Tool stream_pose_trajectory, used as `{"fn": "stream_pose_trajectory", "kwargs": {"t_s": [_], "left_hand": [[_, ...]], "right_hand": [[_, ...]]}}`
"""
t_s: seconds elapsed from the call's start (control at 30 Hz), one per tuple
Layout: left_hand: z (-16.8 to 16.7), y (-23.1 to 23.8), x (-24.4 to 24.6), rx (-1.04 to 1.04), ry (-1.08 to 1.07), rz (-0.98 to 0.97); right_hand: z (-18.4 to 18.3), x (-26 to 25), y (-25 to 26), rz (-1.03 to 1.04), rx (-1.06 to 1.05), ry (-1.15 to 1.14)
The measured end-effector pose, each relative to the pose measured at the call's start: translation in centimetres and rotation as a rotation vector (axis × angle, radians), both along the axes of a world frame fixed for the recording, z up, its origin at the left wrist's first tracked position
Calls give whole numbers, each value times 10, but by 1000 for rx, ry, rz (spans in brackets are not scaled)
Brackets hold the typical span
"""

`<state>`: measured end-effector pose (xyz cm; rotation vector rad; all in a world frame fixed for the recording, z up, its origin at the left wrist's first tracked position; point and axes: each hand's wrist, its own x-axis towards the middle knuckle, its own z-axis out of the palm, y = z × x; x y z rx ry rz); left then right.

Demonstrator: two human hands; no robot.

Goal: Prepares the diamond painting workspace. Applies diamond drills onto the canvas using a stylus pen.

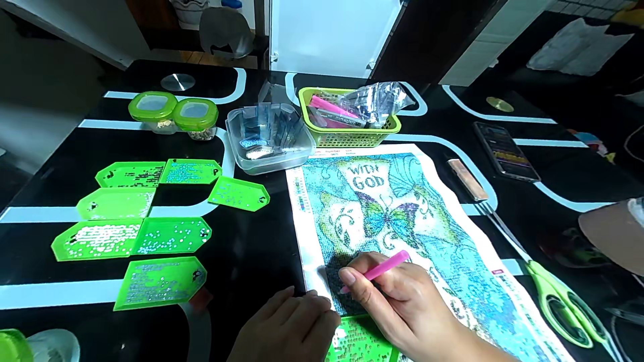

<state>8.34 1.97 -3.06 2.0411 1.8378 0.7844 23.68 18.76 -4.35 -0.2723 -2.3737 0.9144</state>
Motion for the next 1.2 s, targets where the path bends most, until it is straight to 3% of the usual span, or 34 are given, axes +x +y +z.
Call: {"fn": "stream_pose_trajectory", "kwargs": {"t_s": [0.23, 0.83, 1.07, 1.2], "left_hand": [[1, 0, 0, -7, 3, 0], [1, 0, 0, -5, -9, -2], [1, 0, 0, 0, -8, 8], [1, -1, 0, -7, -7, 7]], "right_hand": [[-1, 3, 2, 13, -174, 82], [-5, 4, -2, 10, -25, 47], [11, 18, -1, 80, -237, -6], [9, 22, -11, 73, -204, 17]]}}
